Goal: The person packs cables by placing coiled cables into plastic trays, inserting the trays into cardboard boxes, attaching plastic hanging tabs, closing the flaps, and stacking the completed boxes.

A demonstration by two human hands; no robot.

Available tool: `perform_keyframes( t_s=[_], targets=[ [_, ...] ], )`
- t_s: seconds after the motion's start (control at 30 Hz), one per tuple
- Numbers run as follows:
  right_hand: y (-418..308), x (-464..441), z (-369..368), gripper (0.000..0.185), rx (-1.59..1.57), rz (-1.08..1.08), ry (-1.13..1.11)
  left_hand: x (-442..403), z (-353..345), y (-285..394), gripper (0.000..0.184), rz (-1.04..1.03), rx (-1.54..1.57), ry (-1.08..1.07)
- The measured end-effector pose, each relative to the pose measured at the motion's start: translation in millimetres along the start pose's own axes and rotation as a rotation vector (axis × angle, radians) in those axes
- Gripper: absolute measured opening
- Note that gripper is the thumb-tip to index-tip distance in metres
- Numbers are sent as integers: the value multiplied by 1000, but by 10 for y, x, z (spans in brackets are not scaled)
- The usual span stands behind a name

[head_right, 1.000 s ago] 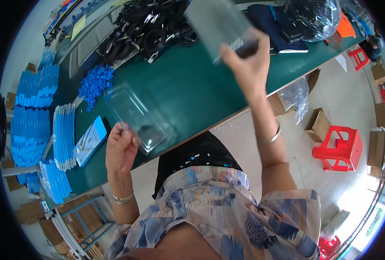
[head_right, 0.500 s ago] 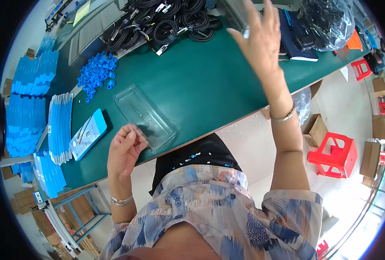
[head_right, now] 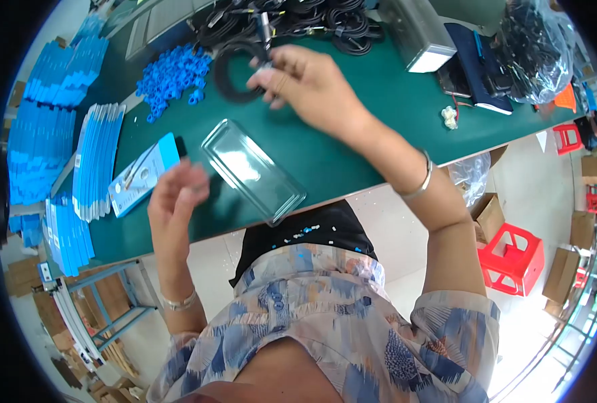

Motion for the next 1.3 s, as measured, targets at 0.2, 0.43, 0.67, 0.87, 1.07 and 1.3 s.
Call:
perform_keyframes(
  t_s=[0.2,0.43,0.67,0.87,1.07,1.3],
  targets=[
    [88,388,-650,16,-202,-266,-351,-385,-453,-87,73,-36,618,-156],
    [191,499,-840,16,-220,-478,-341,-290,-478,-103,53,61,896,-309],
    [-125,686,-551,29,658,-43,-4,-340,-273,132,33,-367,185,-97],
    [-445,803,-458,39,528,389,153,-257,-431,309,32,-528,-813,-354],
    [-138,841,-677,39,682,105,74,-224,-662,268,48,-562,-1053,-297],
    [24,907,-559,34,445,68,111,-197,-657,343,57,-420,-895,-398]
  ],
)
Point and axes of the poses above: each hand's wrist, its own x-axis away from the middle knuckle, its own z-axis out of the back of the hand, y = z × x, the point moved 5 cm from there along -x, towards the middle knuckle, and after that the axes turned 12 degrees about -z, right-handed, at the moved point
